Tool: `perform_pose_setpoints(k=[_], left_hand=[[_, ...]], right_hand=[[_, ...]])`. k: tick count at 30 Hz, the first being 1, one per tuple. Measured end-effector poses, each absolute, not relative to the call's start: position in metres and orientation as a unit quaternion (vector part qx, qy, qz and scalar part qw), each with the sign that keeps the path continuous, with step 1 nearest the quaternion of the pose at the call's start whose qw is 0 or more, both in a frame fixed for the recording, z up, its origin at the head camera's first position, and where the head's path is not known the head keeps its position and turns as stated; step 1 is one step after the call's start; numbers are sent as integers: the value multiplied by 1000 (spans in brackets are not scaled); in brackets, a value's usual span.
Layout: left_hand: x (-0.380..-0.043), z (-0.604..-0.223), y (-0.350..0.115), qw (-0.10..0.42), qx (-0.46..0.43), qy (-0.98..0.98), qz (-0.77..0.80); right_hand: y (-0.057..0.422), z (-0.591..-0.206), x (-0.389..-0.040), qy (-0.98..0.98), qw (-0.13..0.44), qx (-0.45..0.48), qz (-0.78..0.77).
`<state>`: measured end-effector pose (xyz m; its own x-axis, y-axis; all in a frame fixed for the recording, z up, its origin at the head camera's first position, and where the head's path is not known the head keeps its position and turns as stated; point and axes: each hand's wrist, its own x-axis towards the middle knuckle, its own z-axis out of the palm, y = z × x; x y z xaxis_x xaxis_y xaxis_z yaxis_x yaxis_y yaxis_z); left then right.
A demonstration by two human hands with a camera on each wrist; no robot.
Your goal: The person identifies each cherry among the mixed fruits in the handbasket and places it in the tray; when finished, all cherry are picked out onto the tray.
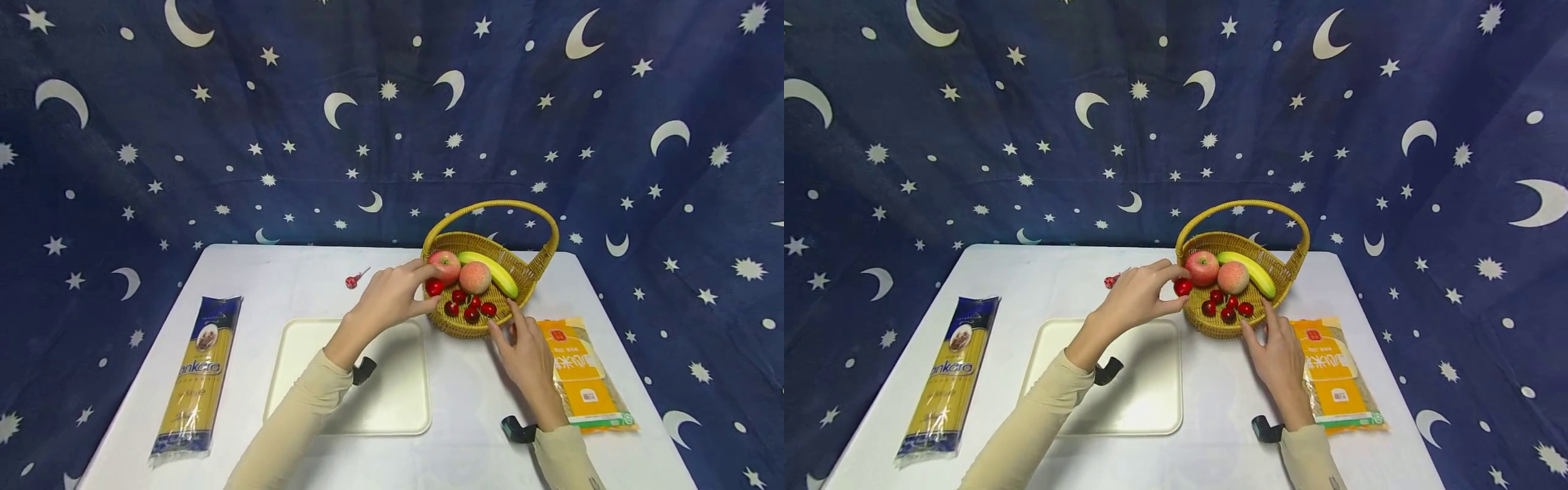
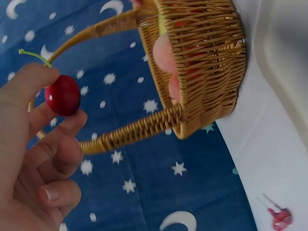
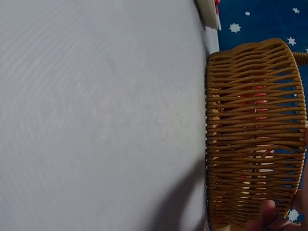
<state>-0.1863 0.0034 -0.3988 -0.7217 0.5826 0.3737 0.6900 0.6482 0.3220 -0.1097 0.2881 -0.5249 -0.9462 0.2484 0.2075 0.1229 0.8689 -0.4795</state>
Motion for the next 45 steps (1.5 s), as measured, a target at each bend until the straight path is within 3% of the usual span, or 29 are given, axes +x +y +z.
perform_pose_setpoints(k=[14,27,33,45], left_hand=[[-149,-416,-67,186,-253,-904,-290],[-128,-435,-131,205,-175,-925,-268],[-123,-450,-147,179,-143,-938,-258],[-127,-490,-168,73,-71,-971,-214]], right_hand=[[287,-527,-111,-956,135,-105,239],[287,-526,-109,-952,143,-104,248],[283,-524,-110,-951,146,-104,251],[284,-526,-110,-951,139,-105,255]])
